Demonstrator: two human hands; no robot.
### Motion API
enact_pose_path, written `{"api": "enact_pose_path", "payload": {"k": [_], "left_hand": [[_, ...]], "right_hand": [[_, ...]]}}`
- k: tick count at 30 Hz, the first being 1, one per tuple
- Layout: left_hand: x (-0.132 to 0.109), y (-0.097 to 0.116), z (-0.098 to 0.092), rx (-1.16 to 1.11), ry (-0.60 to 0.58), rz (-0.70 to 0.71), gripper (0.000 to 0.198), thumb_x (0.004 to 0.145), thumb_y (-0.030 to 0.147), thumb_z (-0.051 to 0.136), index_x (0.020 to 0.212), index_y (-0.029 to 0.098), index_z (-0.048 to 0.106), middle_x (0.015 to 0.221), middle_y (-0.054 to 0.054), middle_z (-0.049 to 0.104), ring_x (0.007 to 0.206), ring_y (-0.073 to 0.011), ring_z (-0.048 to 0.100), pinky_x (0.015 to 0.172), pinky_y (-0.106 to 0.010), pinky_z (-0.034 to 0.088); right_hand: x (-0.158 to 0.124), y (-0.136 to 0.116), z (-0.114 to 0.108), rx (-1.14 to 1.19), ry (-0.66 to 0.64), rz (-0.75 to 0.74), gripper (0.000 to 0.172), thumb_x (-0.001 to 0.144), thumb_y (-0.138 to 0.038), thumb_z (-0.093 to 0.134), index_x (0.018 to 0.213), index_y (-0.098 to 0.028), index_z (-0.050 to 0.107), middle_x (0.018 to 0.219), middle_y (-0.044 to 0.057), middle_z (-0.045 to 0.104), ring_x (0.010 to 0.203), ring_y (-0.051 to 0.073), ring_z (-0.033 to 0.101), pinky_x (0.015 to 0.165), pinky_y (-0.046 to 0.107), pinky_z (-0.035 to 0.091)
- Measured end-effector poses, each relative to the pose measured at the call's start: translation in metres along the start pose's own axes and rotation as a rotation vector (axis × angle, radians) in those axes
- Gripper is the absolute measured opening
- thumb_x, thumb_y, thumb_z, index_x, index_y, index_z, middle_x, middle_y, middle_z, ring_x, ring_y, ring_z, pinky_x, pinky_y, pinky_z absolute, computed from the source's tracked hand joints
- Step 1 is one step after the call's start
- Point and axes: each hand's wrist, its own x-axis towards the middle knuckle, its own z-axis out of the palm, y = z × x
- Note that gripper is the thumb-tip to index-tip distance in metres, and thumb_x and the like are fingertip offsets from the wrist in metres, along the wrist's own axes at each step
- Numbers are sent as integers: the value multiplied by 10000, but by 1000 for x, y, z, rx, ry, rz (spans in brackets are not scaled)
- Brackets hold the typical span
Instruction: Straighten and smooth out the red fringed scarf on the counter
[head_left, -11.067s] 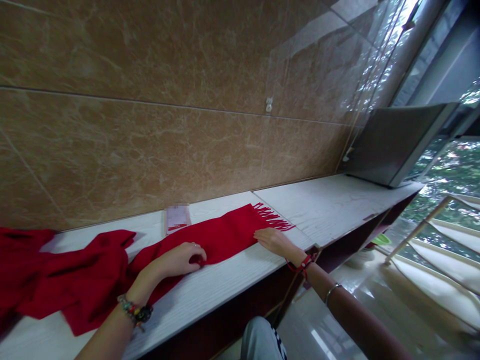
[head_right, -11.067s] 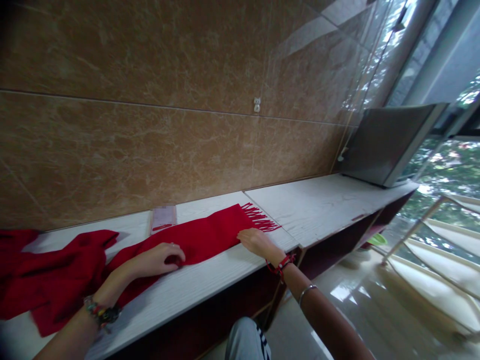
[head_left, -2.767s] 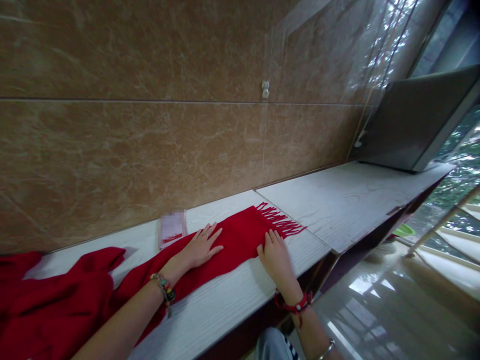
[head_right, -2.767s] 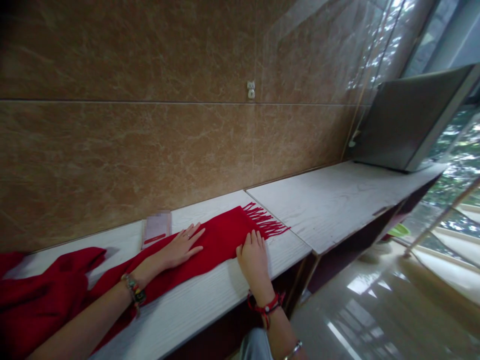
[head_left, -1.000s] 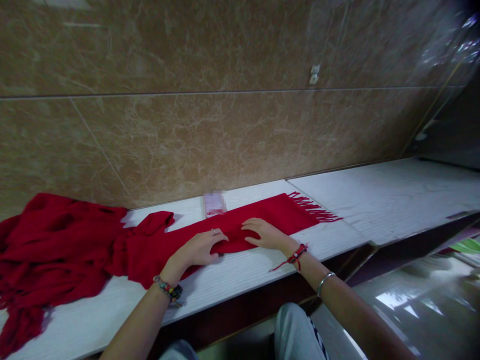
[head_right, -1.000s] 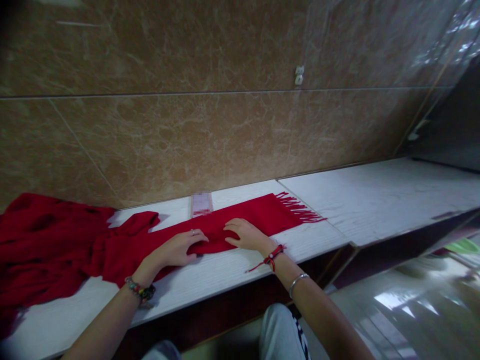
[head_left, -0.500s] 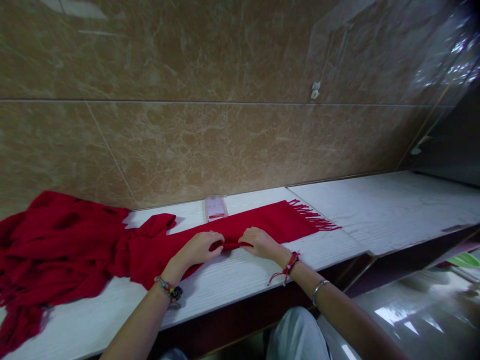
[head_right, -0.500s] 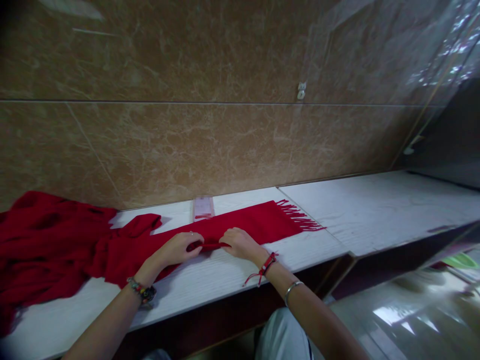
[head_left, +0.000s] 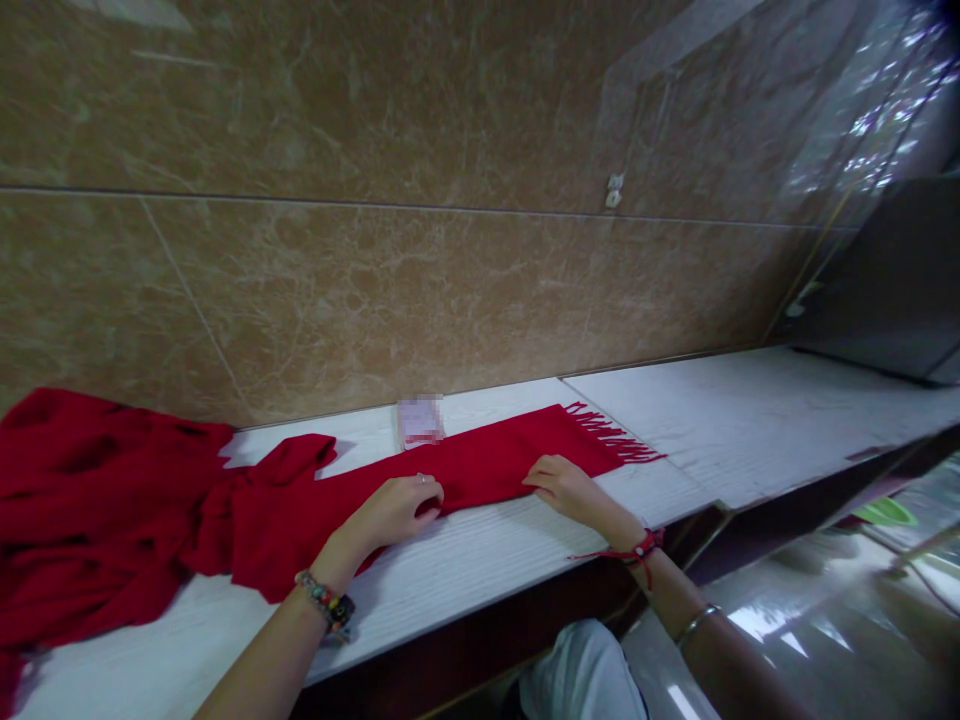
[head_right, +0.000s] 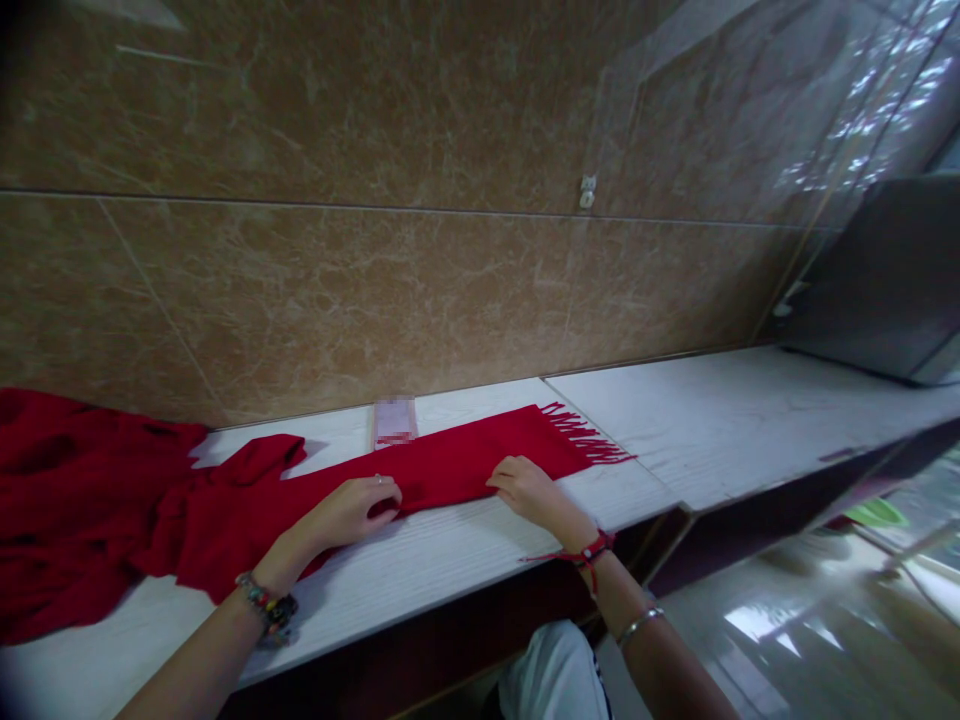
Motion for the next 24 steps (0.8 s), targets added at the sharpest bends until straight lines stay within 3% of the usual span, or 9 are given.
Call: {"api": "enact_pose_path", "payload": {"k": [4, 9, 12, 17, 24], "left_hand": [[3, -1, 5, 13, -9, 27, 89, 785, 191, 456, 785, 183, 545, 760, -8, 577, 693, -131, 515, 626, -213, 363], [3, -1, 7, -14, 6, 20, 102, 792, 194, 443, 786, 184, 544, 766, -10, 576, 696, -129, 512, 629, -212, 354], [2, 0, 6, -16, -15, 28, 75, 775, 191, 459, 764, 183, 533, 746, -3, 568, 679, -126, 502, 618, -211, 346], [2, 2, 4, 3, -43, 20, 51, 735, 161, 473, 747, 185, 517, 739, 4, 563, 675, -125, 498, 610, -211, 339], [3, 10, 4, 39, -93, 29, 76, 712, 143, 476, 756, 190, 517, 761, 5, 569, 682, -126, 512, 593, -211, 346]], "right_hand": [[-16, 15, 6, -29, 101, -2, 179, 797, -107, 503, 859, -171, 658, 817, 60, 647, 785, 169, 559, 732, 312, 458], [-13, 17, 14, -11, 167, 24, 176, 791, -89, 499, 774, -171, 654, 741, 46, 639, 736, 168, 555, 714, 315, 469], [-14, 16, 12, 16, 180, 46, 158, 791, -107, 509, 776, -168, 654, 741, 48, 634, 735, 167, 556, 714, 313, 472], [-23, 22, 8, 27, 176, 113, 180, 786, -132, 530, 914, -183, 646, 913, 65, 625, 857, 181, 545, 780, 342, 459], [-24, 28, 9, -64, 173, 168, 182, 758, -82, 534, 773, -187, 681, 730, 49, 620, 727, 177, 542, 691, 322, 462]]}}
